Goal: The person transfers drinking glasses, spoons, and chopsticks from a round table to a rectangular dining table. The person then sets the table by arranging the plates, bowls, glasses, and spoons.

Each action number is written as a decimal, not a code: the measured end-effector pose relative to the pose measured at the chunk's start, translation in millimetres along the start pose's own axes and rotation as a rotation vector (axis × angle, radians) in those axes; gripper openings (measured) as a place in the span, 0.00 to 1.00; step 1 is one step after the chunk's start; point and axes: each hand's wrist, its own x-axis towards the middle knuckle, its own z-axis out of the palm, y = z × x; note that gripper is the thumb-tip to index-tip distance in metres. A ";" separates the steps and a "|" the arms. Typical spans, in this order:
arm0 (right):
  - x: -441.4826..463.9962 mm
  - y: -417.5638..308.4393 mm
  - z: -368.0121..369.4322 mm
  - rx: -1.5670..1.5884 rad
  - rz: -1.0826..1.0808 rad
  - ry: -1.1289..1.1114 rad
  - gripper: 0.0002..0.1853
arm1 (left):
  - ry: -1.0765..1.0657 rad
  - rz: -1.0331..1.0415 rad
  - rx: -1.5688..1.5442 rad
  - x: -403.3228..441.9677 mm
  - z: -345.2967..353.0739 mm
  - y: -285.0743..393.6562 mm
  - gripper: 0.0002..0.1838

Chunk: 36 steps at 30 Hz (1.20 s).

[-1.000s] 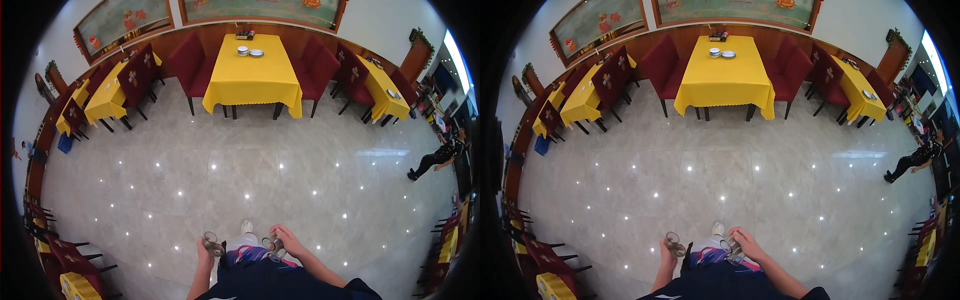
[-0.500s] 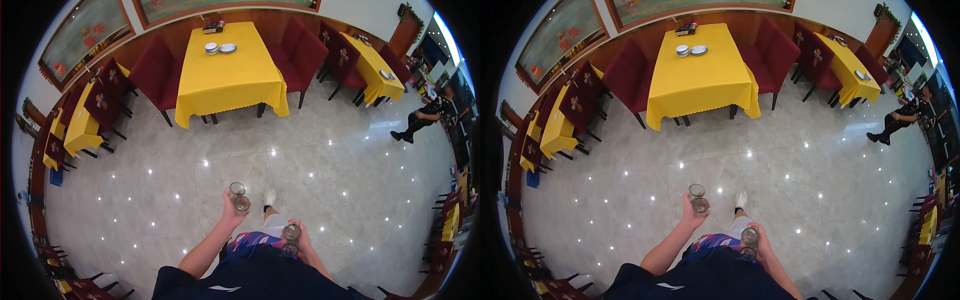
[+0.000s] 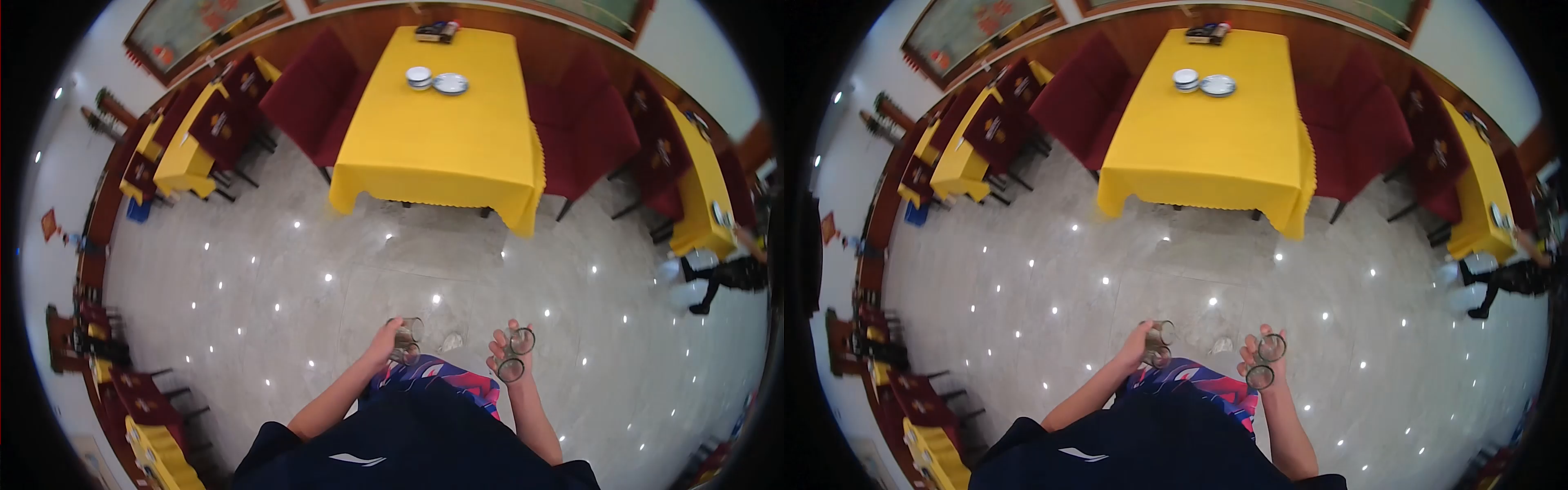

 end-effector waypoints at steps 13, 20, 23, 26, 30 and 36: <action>290.7 -5.2 46.1 -0.185 0.385 0.161 0.23 | 0.251 0.046 -0.609 141.5 -24.5 105.3 0.28; 422.2 -96.5 75.4 -0.661 0.183 0.411 0.22 | 0.147 0.104 -0.137 304.4 -37.5 235.3 0.25; 460.3 -139.9 92.9 -0.796 0.026 0.642 0.23 | 0.167 0.257 0.163 365.7 -23.1 291.3 0.23; 492.1 -177.3 93.3 -0.774 -0.137 0.679 0.25 | 0.066 0.412 0.438 411.4 10.9 359.6 0.20; 529.0 -233.2 70.1 -0.799 -0.105 0.822 0.25 | -0.057 0.534 1.119 452.5 66.9 433.9 0.21; 637.6 -353.3 26.1 -1.110 -0.146 0.858 0.21 | -0.225 0.892 1.461 569.7 142.3 457.3 0.25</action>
